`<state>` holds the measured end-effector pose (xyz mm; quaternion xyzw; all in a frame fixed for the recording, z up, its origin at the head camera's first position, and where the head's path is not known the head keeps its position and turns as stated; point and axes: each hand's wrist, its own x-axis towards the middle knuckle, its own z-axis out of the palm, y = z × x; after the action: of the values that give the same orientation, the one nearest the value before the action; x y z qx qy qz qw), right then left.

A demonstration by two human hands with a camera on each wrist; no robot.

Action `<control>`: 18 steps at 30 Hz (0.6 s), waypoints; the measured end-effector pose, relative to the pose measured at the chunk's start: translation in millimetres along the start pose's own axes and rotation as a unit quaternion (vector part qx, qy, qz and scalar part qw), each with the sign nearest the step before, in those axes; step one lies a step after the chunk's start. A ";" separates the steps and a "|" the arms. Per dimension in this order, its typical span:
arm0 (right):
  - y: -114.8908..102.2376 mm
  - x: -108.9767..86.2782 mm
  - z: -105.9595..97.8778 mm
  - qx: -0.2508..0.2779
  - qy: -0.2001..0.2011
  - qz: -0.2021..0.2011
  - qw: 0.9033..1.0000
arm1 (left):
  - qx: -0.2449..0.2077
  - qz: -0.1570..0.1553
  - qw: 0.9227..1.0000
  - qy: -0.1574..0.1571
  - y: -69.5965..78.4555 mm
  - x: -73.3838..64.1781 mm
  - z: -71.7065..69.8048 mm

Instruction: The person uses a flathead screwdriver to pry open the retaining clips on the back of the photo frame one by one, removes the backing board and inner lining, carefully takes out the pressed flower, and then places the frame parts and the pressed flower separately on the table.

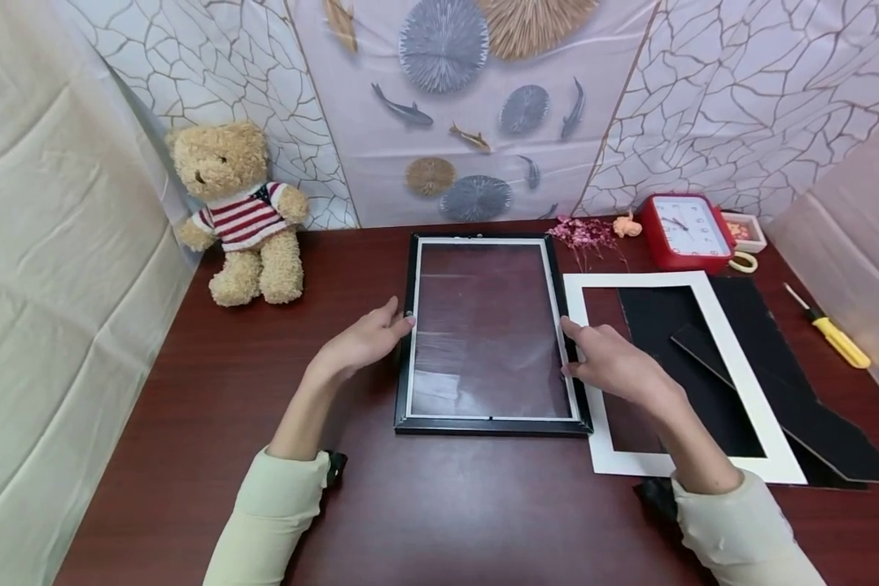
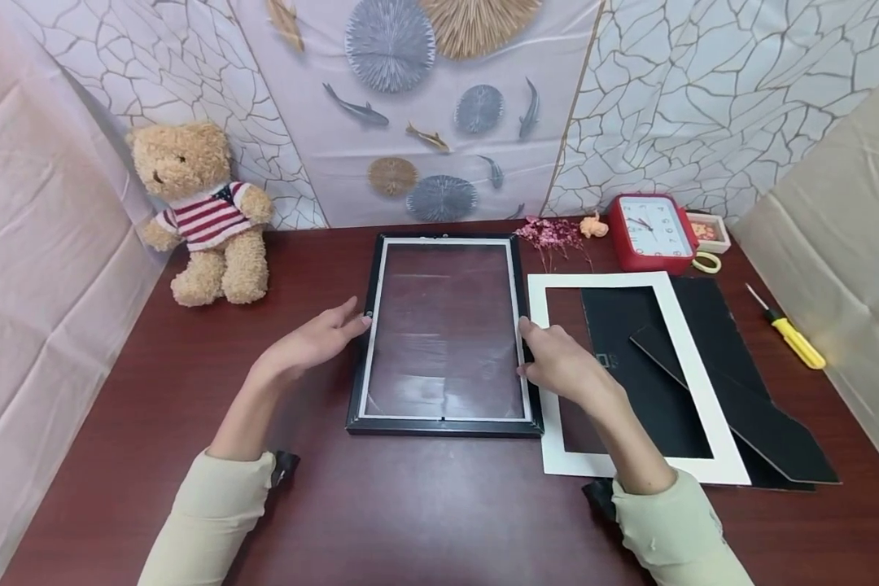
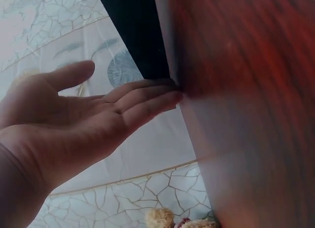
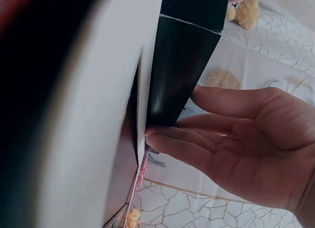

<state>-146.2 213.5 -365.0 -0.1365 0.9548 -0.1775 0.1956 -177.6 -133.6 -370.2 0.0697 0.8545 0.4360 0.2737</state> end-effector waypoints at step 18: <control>12.4 4.6 9.0 0.000 -0.001 -0.012 1.000 | -0.253 0.042 0.965 0.052 -10.7 14.3 -6.1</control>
<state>-148.9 220.6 -379.1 -0.1484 0.9528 -0.1803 0.1941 -191.6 -139.3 -381.6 0.0113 0.7255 0.6521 0.2195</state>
